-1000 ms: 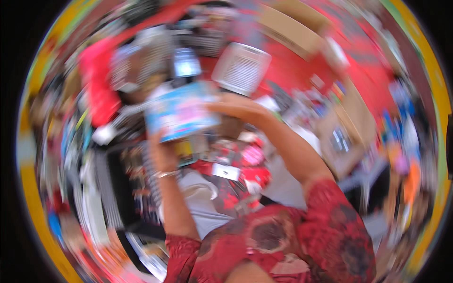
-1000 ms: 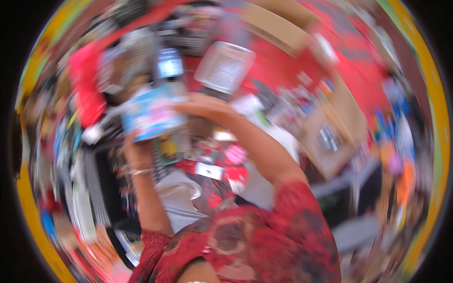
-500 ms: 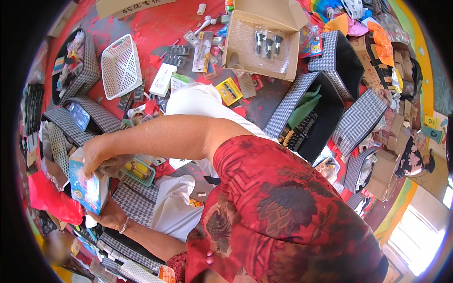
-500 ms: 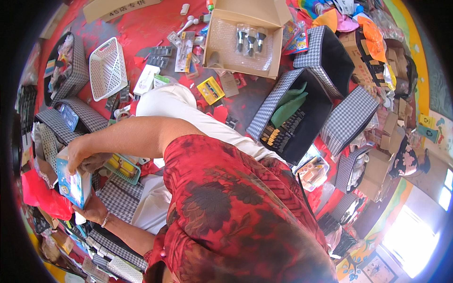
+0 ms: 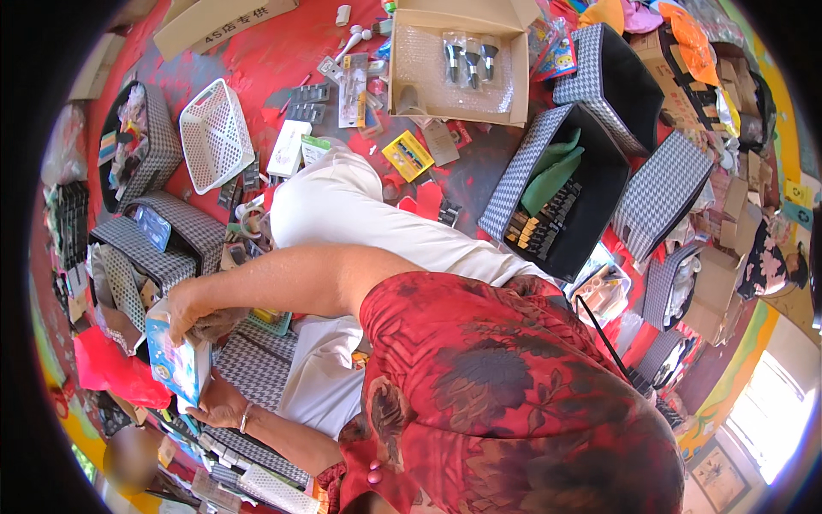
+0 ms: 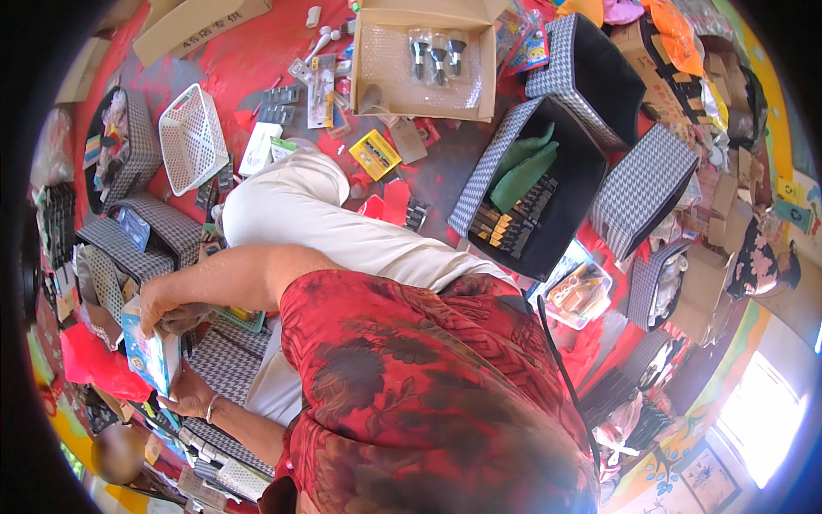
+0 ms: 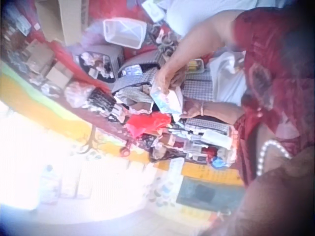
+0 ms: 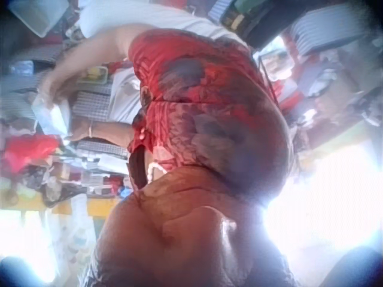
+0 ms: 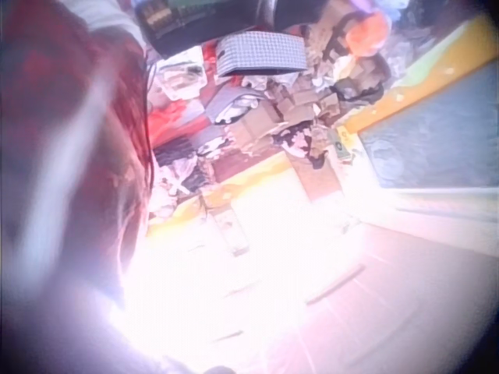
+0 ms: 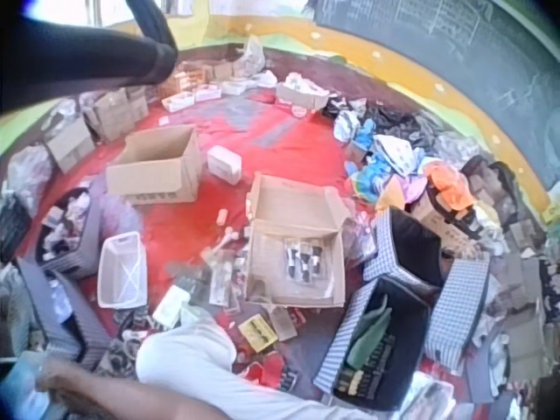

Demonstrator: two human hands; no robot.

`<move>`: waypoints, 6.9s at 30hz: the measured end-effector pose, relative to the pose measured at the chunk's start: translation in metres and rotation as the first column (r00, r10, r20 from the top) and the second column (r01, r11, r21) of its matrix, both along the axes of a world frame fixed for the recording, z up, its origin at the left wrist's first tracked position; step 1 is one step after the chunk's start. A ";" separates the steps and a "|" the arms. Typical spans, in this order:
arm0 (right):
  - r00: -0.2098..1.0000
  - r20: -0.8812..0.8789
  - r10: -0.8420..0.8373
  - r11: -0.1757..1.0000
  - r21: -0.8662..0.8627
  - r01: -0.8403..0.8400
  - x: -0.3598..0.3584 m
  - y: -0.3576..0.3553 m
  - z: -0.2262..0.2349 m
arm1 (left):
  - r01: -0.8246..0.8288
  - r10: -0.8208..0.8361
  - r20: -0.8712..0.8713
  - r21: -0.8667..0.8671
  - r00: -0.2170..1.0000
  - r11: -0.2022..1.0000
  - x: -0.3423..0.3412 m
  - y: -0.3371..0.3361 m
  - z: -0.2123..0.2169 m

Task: The person sits on the floor and wipes the surfaces of several small packaged items with a gray cloth. They handle a blue box, a yellow package, and multiple blister-packed items, wiping each one and placing them into a white basket.

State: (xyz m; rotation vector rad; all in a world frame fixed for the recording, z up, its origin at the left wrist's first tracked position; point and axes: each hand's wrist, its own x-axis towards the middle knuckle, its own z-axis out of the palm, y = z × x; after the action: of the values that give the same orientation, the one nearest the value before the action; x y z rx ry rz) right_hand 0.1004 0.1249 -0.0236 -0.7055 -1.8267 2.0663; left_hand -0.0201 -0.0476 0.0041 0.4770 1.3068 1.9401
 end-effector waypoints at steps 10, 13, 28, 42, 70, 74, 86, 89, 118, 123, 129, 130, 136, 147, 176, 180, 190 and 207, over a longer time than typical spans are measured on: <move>0.860 -0.229 -0.457 0.849 -0.401 0.344 0.099 0.002 0.071 | -0.034 0.046 0.100 -0.110 0.994 0.993 0.006 -0.008 0.045; 0.703 -0.441 -0.558 0.825 -0.380 0.418 0.154 0.020 0.073 | -0.018 0.043 0.151 -0.166 0.988 0.986 0.000 -0.016 0.039; 0.208 0.273 -0.939 0.065 -0.452 0.890 0.509 -0.127 -0.040 | 0.070 0.034 0.280 -0.352 0.959 0.933 -0.033 -0.039 -0.020; -0.290 0.549 -0.784 -0.531 -0.352 0.771 0.633 -0.338 -0.089 | 0.074 0.081 0.323 -0.438 0.943 0.896 -0.028 -0.025 -0.036; 0.461 0.589 -0.664 -0.212 -0.740 0.639 0.605 -0.237 -0.134 | 0.058 0.183 0.288 -0.664 0.940 0.746 -0.016 -0.015 -0.041; -0.135 0.970 -0.202 0.513 0.222 0.829 0.639 -0.248 -0.149 | 0.117 0.112 0.303 -0.644 0.946 0.756 -0.011 -0.013 -0.043; -0.100 0.995 0.023 0.900 0.023 0.436 0.595 -0.227 -0.244 | 0.246 -0.049 0.309 -0.640 0.950 0.728 0.023 -0.008 -0.021; -0.196 0.976 -0.093 0.763 0.196 0.616 0.611 -0.253 -0.241 | 0.201 -0.021 0.267 -0.670 0.963 0.715 0.026 -0.004 -0.025; 0.896 -0.317 -0.311 0.670 0.596 0.443 0.185 -0.065 0.229 | 0.145 -0.189 -0.911 -0.145 0.365 0.979 0.116 -0.032 0.091; 0.991 -0.030 -0.130 0.940 0.314 0.133 0.077 -0.035 0.127 | 0.268 -0.327 -0.291 -0.224 0.899 0.937 0.089 -0.015 0.008; 0.938 0.177 -0.299 0.938 0.236 0.255 0.065 0.025 0.027 | -0.110 -0.158 -0.403 -0.568 0.902 0.816 0.005 -0.015 -0.086; 0.867 0.312 -0.390 0.921 0.125 0.369 0.067 0.029 0.022 | -0.058 -0.127 -0.288 -0.557 0.949 0.828 -0.005 -0.015 -0.093; 0.831 0.188 -0.524 0.833 0.320 0.452 0.080 0.032 0.039 | 0.024 -0.175 -0.164 -0.659 0.971 0.752 -0.011 0.005 -0.094; 0.754 0.423 -0.503 0.860 0.158 0.485 0.048 0.040 0.013 | -0.006 -0.289 -0.191 -0.843 0.938 0.539 -0.007 0.023 -0.115; 0.491 0.701 0.517 0.723 -0.051 -0.689 0.045 0.004 0.035 | 0.627 -0.744 0.325 -0.763 0.584 0.159 0.058 -0.038 0.018; 0.139 0.619 0.773 0.417 -0.330 -0.847 0.069 -0.049 0.075 | 0.902 -0.776 0.540 -0.424 0.328 0.086 0.137 -0.097 0.031; -0.401 0.125 0.908 -0.123 -0.834 -0.538 0.164 -0.206 -0.016 | 0.712 -0.639 0.322 0.230 -0.699 -0.663 0.292 -0.187 -0.057; 0.113 0.510 0.853 0.442 -0.589 -0.676 0.130 -0.110 -0.121 | 0.586 -0.559 0.564 -0.793 0.608 -0.164 0.149 -0.146 -0.126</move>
State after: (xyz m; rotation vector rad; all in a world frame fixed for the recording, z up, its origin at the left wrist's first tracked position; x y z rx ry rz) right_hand 0.2301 0.0153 -0.1446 -0.8761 -3.0183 2.9611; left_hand 0.1289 -0.1940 -0.1221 0.2418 1.5899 0.0252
